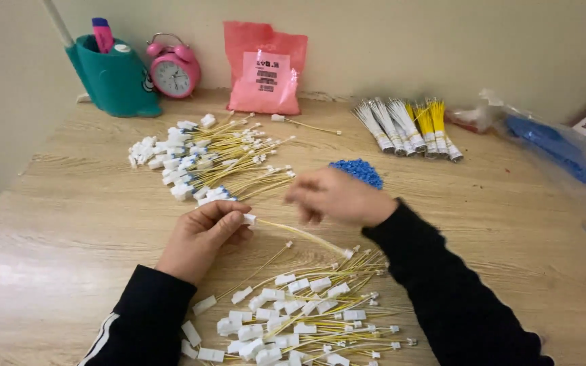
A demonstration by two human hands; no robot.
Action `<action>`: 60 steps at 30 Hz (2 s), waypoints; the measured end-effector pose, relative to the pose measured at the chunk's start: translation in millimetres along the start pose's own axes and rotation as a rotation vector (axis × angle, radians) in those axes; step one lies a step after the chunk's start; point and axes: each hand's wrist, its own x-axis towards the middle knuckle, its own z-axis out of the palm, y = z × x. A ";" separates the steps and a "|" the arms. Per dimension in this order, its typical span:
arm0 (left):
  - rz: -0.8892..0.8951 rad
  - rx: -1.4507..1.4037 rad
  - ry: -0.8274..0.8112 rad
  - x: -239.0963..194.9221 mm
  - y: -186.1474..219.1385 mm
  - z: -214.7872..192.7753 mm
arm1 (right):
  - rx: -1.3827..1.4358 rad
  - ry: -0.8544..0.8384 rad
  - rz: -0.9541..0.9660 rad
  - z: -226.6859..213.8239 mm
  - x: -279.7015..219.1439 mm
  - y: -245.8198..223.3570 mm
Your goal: Assembling small electrical connectors by manually inserting pins into plastic housings.
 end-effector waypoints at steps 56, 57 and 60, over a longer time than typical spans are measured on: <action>-0.037 -0.199 0.079 2.6 -3.0 3.9 | -0.053 0.364 -0.368 39.0 3.6 -12.5; -0.045 -0.219 0.076 3.7 -3.4 3.7 | -0.113 0.360 -0.441 44.0 3.4 -15.9; -0.057 -0.213 0.070 2.6 -1.9 6.7 | -0.147 0.395 -0.502 54.6 12.3 -9.3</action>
